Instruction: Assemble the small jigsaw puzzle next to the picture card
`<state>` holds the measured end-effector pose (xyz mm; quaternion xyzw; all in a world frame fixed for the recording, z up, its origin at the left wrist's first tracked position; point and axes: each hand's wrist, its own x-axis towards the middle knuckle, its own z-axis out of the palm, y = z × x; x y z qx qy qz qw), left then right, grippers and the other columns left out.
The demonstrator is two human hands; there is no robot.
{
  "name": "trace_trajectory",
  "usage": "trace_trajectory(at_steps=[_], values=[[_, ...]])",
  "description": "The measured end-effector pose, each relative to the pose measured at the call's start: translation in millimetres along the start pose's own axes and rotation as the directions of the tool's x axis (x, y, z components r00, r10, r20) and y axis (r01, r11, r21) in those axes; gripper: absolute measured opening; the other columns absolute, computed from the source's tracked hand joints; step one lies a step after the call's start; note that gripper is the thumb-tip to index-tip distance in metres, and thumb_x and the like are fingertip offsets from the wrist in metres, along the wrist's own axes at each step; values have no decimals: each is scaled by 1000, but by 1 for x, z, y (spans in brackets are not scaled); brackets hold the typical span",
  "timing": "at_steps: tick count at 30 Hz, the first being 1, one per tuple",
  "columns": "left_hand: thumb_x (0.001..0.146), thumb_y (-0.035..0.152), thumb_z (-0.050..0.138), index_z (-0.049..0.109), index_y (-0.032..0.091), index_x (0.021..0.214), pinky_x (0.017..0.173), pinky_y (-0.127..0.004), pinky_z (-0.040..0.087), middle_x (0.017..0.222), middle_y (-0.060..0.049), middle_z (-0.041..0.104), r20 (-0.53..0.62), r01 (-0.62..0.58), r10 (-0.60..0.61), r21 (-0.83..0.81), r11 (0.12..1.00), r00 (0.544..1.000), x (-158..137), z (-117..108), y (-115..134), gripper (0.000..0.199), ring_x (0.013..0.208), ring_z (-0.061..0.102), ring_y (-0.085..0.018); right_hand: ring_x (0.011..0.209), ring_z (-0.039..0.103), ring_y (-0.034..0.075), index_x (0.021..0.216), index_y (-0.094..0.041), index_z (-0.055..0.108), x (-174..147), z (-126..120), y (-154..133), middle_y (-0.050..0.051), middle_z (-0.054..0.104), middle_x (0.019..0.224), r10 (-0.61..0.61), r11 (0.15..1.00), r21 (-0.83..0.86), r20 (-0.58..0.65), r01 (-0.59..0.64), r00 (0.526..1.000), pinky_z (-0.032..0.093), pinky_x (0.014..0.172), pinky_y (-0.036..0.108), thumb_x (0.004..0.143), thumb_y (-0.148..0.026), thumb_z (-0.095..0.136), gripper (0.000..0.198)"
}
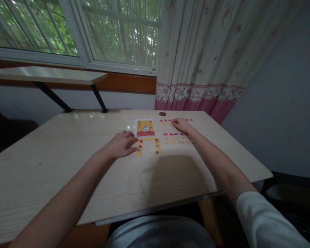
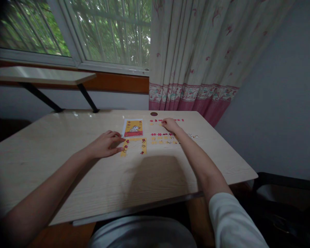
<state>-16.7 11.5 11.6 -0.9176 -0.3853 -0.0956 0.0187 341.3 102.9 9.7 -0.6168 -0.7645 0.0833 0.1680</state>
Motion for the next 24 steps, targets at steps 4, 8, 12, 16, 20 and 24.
trace_trajectory(at_steps=[4,8,12,16,20,24], values=[[86,58,49,67,18,116,89,-44,44,112,-14,60,-2,0,0,-6,1000,1000,0,-1,0,54,101,54,-29,80,63,17,98,-13,72,8,4,-4,10,73,96,3,1000,24,24,-3,1000,44,74,25,83,-22,63,20],[86,56,51,68,17,114,89,-44,44,111,-14,60,-30,6,-7,-15,1000,1000,0,-3,1,51,101,54,-29,71,60,15,85,-13,71,9,-1,-8,8,71,84,13,999,48,29,-14,1000,42,65,24,76,-18,68,11],[88,49,51,70,18,107,88,-42,45,105,-12,63,-137,-14,-1,-112,994,991,2,-4,6,41,98,55,-26,64,55,12,80,-13,67,0,-4,-16,6,68,75,8,994,110,-4,-8,1000,39,59,22,77,-22,67,10],[89,35,50,72,19,95,87,-39,45,95,-9,68,-221,-36,-32,-299,953,975,8,-5,26,28,94,58,-24,55,52,10,86,-13,65,-28,3,-36,2,64,66,-54,871,490,17,39,998,38,53,21,77,-28,64,18],[85,29,53,72,18,85,82,-35,46,87,-8,70,-201,6,-132,-528,849,971,14,-10,62,22,87,60,-21,68,59,12,93,-14,70,-72,8,-63,6,70,83,-298,682,710,53,174,953,45,63,24,79,-37,63,28],[82,31,57,72,18,80,71,-29,46,79,-6,71,-144,15,-162,-698,716,976,17,-11,91,20,76,62,-18,74,62,13,105,-16,69,-108,10,-85,5,70,85,-392,591,788,98,170,915,47,67,25,78,-43,66,38]])
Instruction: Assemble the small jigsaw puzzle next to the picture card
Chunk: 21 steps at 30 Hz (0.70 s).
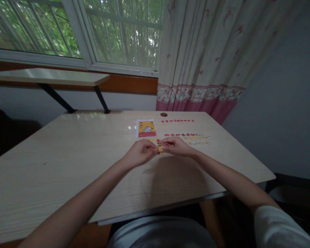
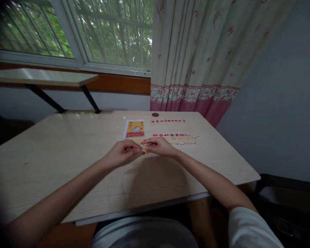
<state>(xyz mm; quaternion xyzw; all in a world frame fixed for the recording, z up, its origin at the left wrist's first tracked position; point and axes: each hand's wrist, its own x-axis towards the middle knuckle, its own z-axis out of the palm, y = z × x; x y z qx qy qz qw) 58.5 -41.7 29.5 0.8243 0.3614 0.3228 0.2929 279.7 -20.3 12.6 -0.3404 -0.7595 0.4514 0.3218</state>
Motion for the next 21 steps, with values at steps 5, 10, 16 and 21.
trace_trajectory(at_steps=[5,10,16,21], values=[[79,39,61,72,15,74,58,-25,40,68,-5,69,40,109,-104,-147,983,994,-2,12,3,28,62,56,-14,71,65,14,106,-17,67,-6,15,-3,4,69,78,19,999,49,-60,-16,998,49,66,26,72,-50,72,48],[74,48,64,72,14,71,52,-24,36,64,-5,66,-36,195,-217,-316,929,975,2,13,-8,35,55,50,-12,68,62,13,100,-20,69,-7,16,2,3,69,77,-204,954,-266,-226,141,953,49,67,27,80,-46,66,33],[67,51,69,69,15,65,51,-25,34,58,-2,61,-75,229,-274,-370,900,959,5,15,-17,37,53,47,-11,74,62,15,98,-23,72,-10,18,2,5,69,80,-506,735,-620,-230,275,831,49,72,30,84,-39,65,22],[73,50,66,71,13,72,55,-26,39,67,-5,66,-22,211,-234,-355,911,972,3,19,-16,37,57,52,-13,70,60,16,90,-24,73,-9,20,4,5,69,75,-582,641,-709,-199,294,788,47,70,31,85,-39,64,18]])
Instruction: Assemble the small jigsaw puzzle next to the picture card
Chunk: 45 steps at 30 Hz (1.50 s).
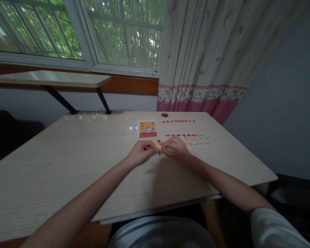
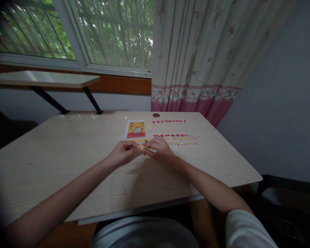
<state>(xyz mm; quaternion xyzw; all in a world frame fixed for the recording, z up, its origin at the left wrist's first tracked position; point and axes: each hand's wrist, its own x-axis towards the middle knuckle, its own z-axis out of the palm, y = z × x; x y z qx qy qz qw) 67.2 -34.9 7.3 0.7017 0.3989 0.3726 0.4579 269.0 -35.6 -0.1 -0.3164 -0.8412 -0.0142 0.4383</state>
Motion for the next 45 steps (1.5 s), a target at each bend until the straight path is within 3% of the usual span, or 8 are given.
trace_trajectory(at_steps=[5,8,13,18,20,26,35,45], values=[[80,47,61,71,16,96,71,-33,48,92,-9,69,22,-145,143,219,965,989,2,-25,1,36,77,59,-19,69,59,16,88,-23,72,-2,-7,2,4,68,73,-64,995,-74,-49,60,997,44,71,32,86,-38,62,18],[85,45,56,70,18,102,90,-40,45,107,-11,63,52,-251,256,463,850,965,5,-56,-4,35,100,57,-24,70,58,16,89,-24,72,-5,-13,4,4,68,74,-27,996,-88,-30,24,999,43,72,33,87,-39,62,19],[83,54,56,66,21,115,98,-48,38,117,-13,56,190,-280,209,738,614,959,9,-94,-25,48,108,49,-29,76,61,17,87,-22,71,-12,-16,11,5,70,78,52,998,-22,61,-50,997,43,76,33,83,-38,67,17],[77,66,56,64,22,119,98,-49,36,122,-14,55,266,-295,134,788,540,955,9,-97,-34,62,113,47,-33,80,62,17,82,-20,70,-15,-17,12,4,71,80,110,986,80,350,-146,930,44,79,32,78,-34,72,14],[76,69,56,64,21,120,97,-48,36,123,-15,54,270,-290,117,797,530,956,9,-95,-34,65,113,46,-34,80,62,16,82,-20,71,-15,-17,10,4,71,80,114,982,97,400,-165,910,43,79,31,78,-33,72,13],[75,70,56,62,19,123,97,-48,36,127,-17,53,272,-270,70,821,503,960,8,-93,-32,70,114,47,-35,82,63,16,83,-21,71,-15,-15,6,3,72,82,90,986,89,425,-140,901,40,82,31,78,-30,72,11],[75,70,55,62,20,123,96,-47,36,124,-16,55,280,-293,104,812,505,954,8,-93,-35,70,112,47,-34,86,62,18,92,-21,70,-17,-14,9,4,72,89,79,993,50,431,-111,899,40,82,31,77,-29,71,17],[76,67,56,61,18,123,97,-46,36,122,-17,55,298,-304,94,812,499,950,9,-93,-32,69,111,48,-33,84,57,17,94,-22,71,-18,-17,6,4,69,88,-53,997,74,419,24,906,39,78,31,87,-27,60,14]])
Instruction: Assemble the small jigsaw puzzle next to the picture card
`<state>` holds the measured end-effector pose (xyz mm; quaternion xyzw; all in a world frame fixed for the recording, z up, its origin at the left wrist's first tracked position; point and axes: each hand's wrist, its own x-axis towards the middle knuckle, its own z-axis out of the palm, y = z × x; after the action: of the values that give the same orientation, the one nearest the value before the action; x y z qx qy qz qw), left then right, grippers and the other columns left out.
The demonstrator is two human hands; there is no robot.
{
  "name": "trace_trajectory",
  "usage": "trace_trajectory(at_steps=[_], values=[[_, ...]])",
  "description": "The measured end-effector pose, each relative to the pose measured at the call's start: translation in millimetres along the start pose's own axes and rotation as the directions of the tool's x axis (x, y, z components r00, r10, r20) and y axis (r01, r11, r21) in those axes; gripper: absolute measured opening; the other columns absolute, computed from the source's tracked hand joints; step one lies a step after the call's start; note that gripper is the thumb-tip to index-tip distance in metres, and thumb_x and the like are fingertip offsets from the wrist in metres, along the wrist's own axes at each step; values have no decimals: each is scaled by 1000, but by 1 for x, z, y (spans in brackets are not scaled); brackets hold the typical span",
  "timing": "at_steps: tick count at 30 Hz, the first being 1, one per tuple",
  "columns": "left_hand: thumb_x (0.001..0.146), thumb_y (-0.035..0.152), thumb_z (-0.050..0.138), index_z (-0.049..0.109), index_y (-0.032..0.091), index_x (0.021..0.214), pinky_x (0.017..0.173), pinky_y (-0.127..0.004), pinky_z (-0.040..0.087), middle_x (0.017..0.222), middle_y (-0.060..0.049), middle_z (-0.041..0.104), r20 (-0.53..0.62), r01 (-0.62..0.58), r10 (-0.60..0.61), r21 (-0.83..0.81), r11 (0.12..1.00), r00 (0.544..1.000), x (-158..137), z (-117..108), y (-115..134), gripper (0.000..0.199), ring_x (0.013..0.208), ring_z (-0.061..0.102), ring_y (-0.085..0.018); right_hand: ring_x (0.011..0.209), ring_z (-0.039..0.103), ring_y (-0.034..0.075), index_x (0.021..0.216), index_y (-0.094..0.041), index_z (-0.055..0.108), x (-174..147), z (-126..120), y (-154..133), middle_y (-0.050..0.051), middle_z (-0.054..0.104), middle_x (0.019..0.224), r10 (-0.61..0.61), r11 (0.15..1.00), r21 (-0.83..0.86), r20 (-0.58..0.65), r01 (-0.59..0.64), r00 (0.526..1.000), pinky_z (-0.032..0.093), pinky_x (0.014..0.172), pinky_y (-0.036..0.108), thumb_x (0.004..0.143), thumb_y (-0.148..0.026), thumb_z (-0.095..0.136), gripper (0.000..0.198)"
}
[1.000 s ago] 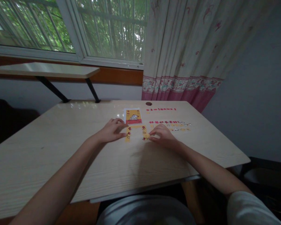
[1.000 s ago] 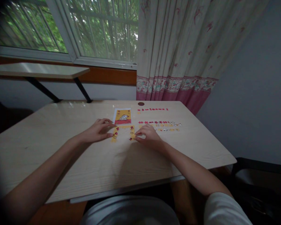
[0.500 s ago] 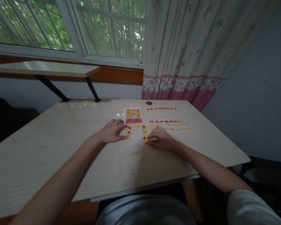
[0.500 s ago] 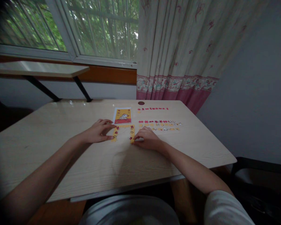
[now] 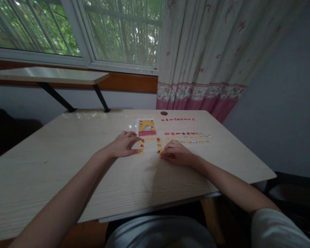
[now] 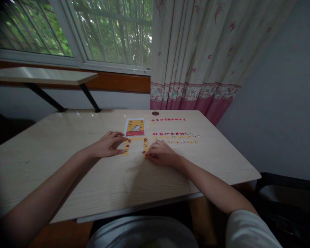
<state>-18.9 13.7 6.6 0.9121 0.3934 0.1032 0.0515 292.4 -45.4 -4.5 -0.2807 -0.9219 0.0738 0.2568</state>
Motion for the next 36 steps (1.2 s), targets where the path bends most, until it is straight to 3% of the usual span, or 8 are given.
trace_trajectory(at_steps=[13,19,36], values=[[77,68,54,61,19,124,97,-46,36,121,-16,56,10,-4,4,11,1000,1000,0,-1,0,69,111,49,-33,82,55,17,85,-19,70,7,0,-4,5,69,84,-58,989,-138,37,62,998,39,75,30,92,-29,53,21],[76,69,54,61,18,124,98,-46,36,122,-16,56,29,3,-4,43,999,1000,0,-3,2,70,111,49,-33,87,56,18,91,-19,68,6,5,-2,6,72,95,-70,983,-168,56,79,996,39,76,31,91,-27,52,18],[78,67,52,60,15,125,95,-45,38,121,-17,57,22,10,-11,34,999,1000,0,-5,4,71,110,49,-33,85,56,18,95,-19,68,5,4,-4,6,72,95,-71,975,-205,49,79,996,38,76,31,93,-31,50,21]])
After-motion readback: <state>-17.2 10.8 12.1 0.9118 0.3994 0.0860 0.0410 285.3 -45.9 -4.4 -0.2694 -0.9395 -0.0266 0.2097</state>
